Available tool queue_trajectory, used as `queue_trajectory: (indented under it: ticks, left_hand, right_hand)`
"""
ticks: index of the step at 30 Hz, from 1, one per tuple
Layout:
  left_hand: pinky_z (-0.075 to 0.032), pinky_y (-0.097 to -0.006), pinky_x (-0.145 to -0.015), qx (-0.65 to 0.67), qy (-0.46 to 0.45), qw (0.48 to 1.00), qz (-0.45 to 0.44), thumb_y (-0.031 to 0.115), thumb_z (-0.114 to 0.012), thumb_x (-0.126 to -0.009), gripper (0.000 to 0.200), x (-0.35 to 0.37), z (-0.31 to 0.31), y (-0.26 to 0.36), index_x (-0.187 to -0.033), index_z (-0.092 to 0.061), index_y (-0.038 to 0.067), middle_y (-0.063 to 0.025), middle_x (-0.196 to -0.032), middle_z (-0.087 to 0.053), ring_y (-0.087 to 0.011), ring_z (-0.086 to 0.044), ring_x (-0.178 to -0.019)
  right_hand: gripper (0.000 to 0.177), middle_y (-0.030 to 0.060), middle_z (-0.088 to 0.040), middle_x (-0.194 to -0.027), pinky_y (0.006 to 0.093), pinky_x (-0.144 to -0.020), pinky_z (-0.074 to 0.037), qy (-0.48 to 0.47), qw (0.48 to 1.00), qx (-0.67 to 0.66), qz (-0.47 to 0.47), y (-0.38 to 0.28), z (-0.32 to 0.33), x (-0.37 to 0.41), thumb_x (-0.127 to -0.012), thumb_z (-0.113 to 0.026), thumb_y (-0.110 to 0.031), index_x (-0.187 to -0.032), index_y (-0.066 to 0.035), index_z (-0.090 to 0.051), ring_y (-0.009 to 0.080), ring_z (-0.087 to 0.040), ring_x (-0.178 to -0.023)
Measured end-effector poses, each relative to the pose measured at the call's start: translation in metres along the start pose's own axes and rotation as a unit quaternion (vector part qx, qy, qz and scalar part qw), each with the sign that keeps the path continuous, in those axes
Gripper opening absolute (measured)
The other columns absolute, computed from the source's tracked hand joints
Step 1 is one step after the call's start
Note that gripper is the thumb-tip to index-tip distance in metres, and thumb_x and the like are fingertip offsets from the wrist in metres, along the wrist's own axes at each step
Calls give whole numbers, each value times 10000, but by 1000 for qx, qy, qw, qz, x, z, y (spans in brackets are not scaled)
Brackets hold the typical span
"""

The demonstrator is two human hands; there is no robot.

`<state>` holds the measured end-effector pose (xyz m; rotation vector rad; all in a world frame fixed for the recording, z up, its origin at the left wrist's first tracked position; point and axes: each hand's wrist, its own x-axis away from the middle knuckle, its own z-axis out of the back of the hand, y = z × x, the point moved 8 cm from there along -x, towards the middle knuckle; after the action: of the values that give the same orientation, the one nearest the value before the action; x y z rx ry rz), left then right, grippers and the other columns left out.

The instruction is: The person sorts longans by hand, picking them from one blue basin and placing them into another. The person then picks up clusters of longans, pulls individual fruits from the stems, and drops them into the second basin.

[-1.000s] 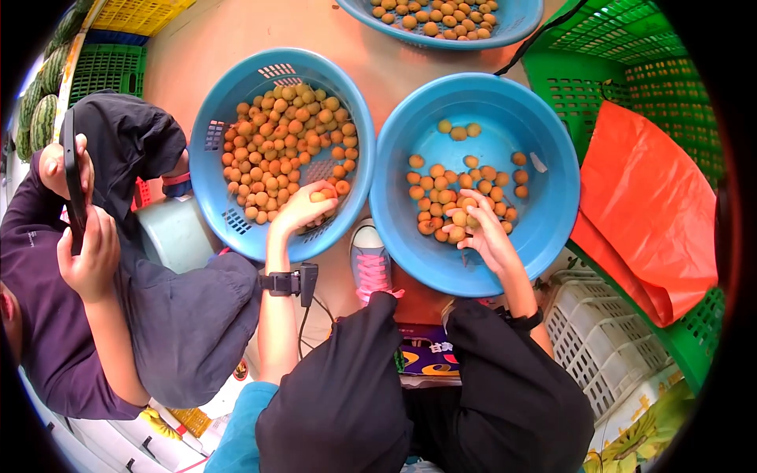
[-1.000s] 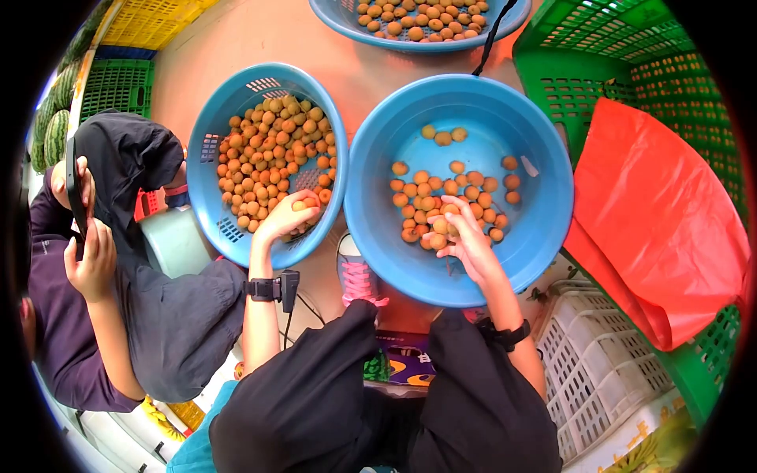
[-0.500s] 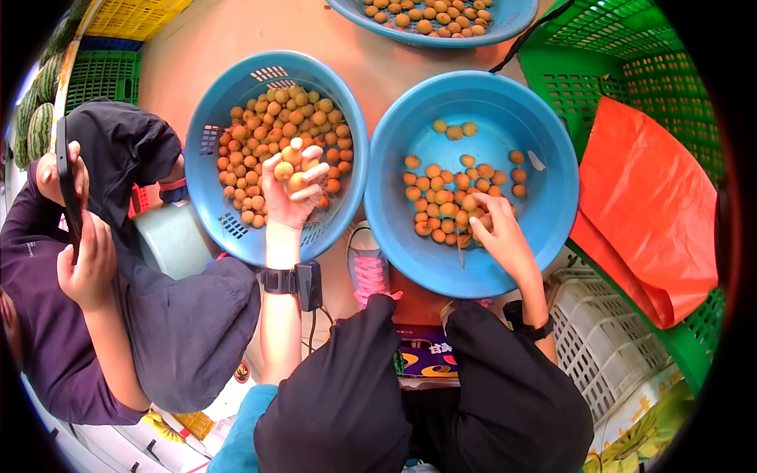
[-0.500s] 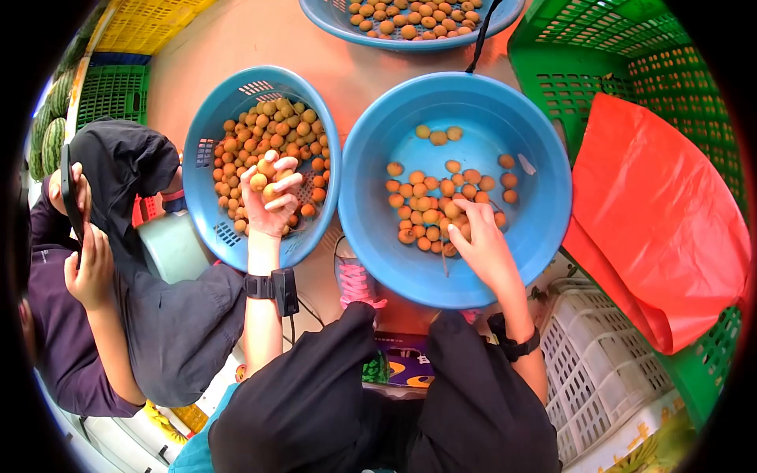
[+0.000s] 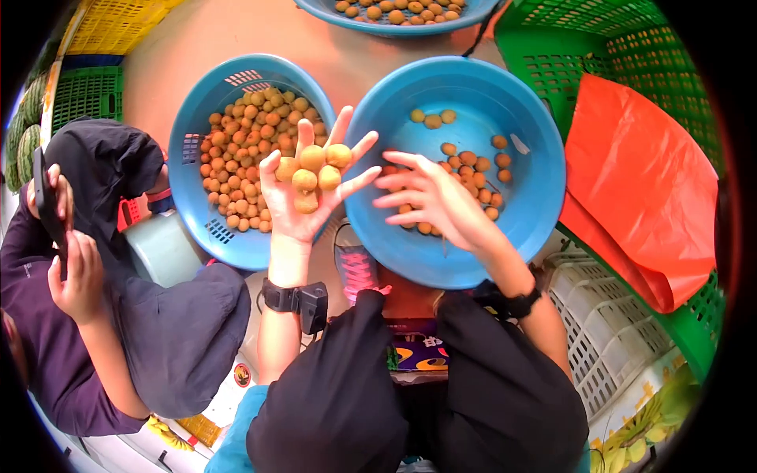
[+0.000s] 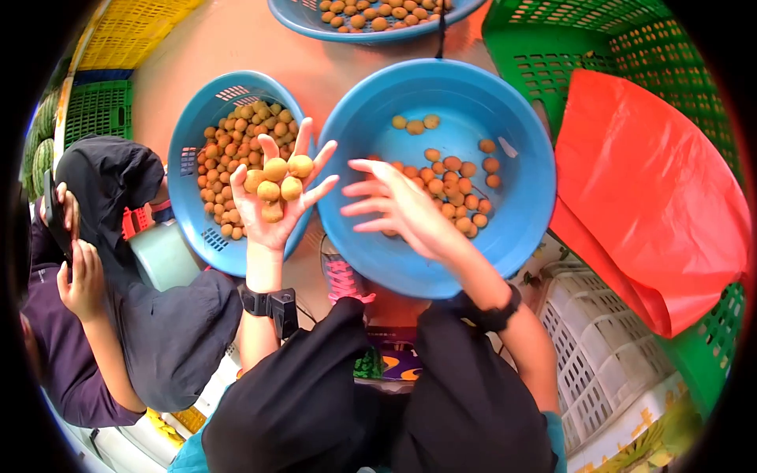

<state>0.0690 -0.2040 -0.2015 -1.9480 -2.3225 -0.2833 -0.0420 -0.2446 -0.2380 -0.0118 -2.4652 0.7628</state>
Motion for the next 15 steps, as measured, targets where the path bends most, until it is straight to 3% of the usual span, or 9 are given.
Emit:
queue_trajectory:
  ticks: [2, 4, 6, 10, 13, 15]
  left_hand:
    - [-153, -566, -976, -13, 4, 1000, 4, 378, -482, -732, 437, -8, 2, -15, -1116, -519, 173, -109, -1389, -127, -399, -92, -1256]
    - [-157, -551, -984, 9, 22, 1000, 19, 358, -496, -720, 446, -14, 8, -34, -1114, -517, 151, -122, -1385, -136, -396, -145, -1244]
    - [-185, -500, -1004, 54, 32, 997, 49, 315, -509, -714, 456, -18, 12, -49, -1112, -500, 92, -133, -1367, -192, -341, -289, -1194]
    - [-245, -411, -1000, -32, 80, 992, 95, 274, -476, -741, 491, -20, 29, -68, -1171, -431, 40, -136, -1337, -267, -295, -310, -1191]
    - [-329, -354, -937, -188, 106, 968, 125, 283, -444, -764, 596, -16, 40, -68, -1281, -282, 35, -126, -1319, -301, -267, -367, -1165]
    - [-334, -357, -932, -201, 101, 965, 136, 284, -442, -768, 596, -16, 36, -68, -1282, -280, 28, -130, -1313, -307, -267, -390, -1145]
  right_hand:
    - [531, 120, -471, -1083, 382, -823, -419, -13, 996, -81, -19, 10, -14, -13, -872, -303, -441, -1258, -78, -293, 229, -479, -1019]
    - [454, 109, -467, -1111, 390, -837, -418, 7, 986, -163, 35, 3, -22, -19, -882, -278, -396, -1157, -51, -383, 243, -488, -1021]
    - [421, 101, -479, -1094, 376, -839, -417, 17, 980, -184, 69, 4, -8, -28, -882, -279, -381, -1106, -50, -412, 231, -492, -1012]
    - [411, 84, -523, -996, 306, -843, -406, 78, 965, -215, 128, 3, 25, -26, -869, -302, -365, -1022, -23, -472, 185, -508, -952]
    - [367, 95, -540, -966, 324, -814, -428, 58, 956, -266, 111, 10, 35, -24, -858, -326, -351, -967, -39, -485, 202, -530, -921]
    - [356, 110, -546, -965, 351, -780, -447, 56, 952, -289, 81, 14, 37, -23, -855, -339, -345, -983, -50, -491, 215, -546, -895]
